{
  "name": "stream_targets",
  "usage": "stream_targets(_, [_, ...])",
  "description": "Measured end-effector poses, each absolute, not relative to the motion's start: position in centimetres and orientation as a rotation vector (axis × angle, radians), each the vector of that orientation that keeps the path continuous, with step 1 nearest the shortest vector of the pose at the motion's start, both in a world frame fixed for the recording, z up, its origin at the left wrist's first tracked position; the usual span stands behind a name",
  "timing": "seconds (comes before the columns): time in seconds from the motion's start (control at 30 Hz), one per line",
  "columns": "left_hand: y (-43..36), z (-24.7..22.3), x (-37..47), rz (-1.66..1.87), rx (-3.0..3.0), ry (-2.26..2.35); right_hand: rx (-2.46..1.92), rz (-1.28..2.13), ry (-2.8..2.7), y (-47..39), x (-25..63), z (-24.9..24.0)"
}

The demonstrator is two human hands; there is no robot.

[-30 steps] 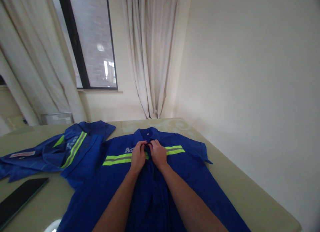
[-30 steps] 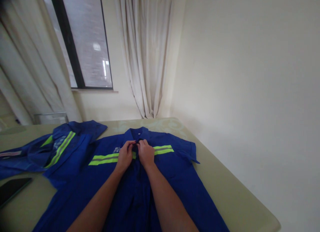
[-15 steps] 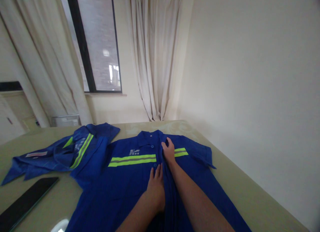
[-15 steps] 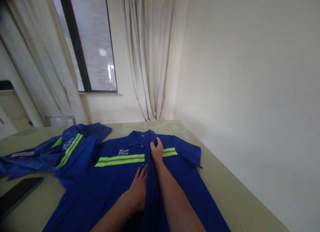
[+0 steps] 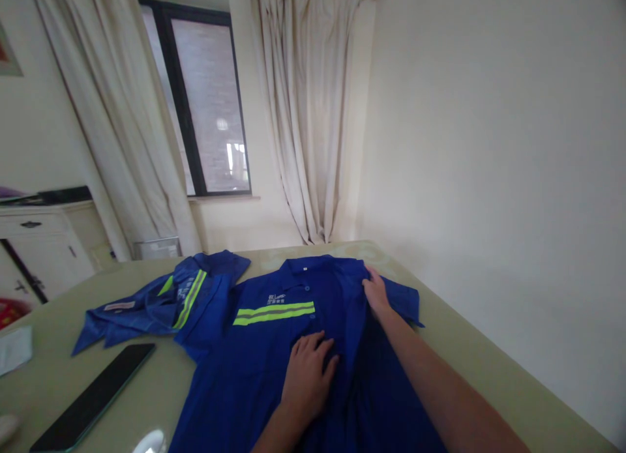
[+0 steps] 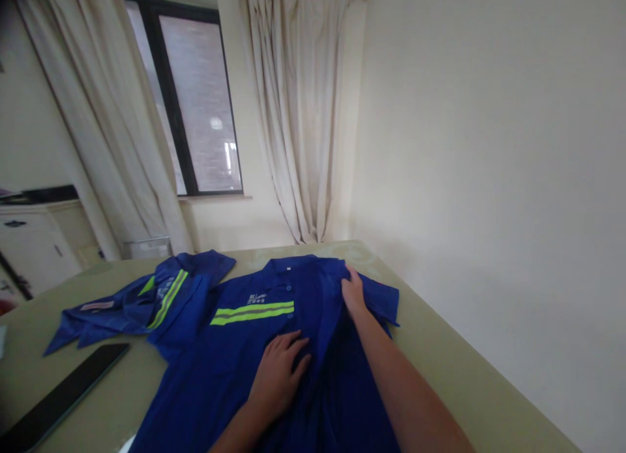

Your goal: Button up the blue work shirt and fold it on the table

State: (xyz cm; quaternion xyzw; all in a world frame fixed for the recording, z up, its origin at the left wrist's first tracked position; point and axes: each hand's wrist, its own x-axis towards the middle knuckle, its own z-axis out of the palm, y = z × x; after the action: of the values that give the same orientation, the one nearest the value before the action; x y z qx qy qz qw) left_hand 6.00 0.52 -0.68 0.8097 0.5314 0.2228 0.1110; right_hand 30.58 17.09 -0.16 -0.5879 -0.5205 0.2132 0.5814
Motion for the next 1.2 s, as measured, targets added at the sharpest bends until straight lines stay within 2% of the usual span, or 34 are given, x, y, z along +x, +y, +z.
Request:
stream_targets(0.17, [1.2, -0.6, 5.8, 0.843, 2.203, 1.764, -1.610, 0.383, -1.155, 12.7, 38.1, 0.6])
stream_targets(0.33, [1.6, -0.7, 4.8, 1.078, 2.147, 1.683, -1.820, 0.241, -1.422, 9.2, 37.1, -1.6])
stream_targets(0.47, [3.2, 1.1, -1.3, 1.171, 2.325, 1.738, -1.929, 0.109, -1.628, 8.8, 35.8, -1.7])
stream_targets(0.53, [4.0, 2.6, -5.5, 1.123, 2.331, 2.053, -1.934, 0.066, -1.663, 9.0, 35.6, -1.3])
stream_targets(0.6, [4.3, 4.0, -8.6, 0.885, 2.239, 2.441, -1.945, 0.028, -1.670, 9.2, 35.3, -1.0])
stream_targets(0.67, [3.7, 4.7, -9.3, 0.719, 2.187, 2.634, -1.967, 0.007, -1.669, 9.4, 34.9, -0.7])
stream_targets(0.73, [2.5, 4.5, -7.3, 0.662, 2.343, 2.467, -1.970, -0.032, -1.683, 9.5, 34.3, -0.6])
stream_targets(0.83, [0.4, 2.4, -1.6, 0.477, 2.597, 1.749, -1.901, -0.139, -1.720, 9.4, 33.7, -0.4])
stream_targets(0.97, [-1.1, -0.5, 3.2, 0.409, 2.463, 1.605, -1.750, -0.066, -1.801, 9.0, 34.2, -0.1])
stream_targets(1.07, [-0.1, -0.4, 2.7, 0.629, 2.302, 1.616, -1.697, 0.066, -1.754, 8.0, 36.4, -0.4])
stream_targets(1.2, [4.4, 3.8, -0.2, 1.345, 1.753, 1.632, -1.782, 0.041, -1.493, 5.7, 40.0, -2.0])
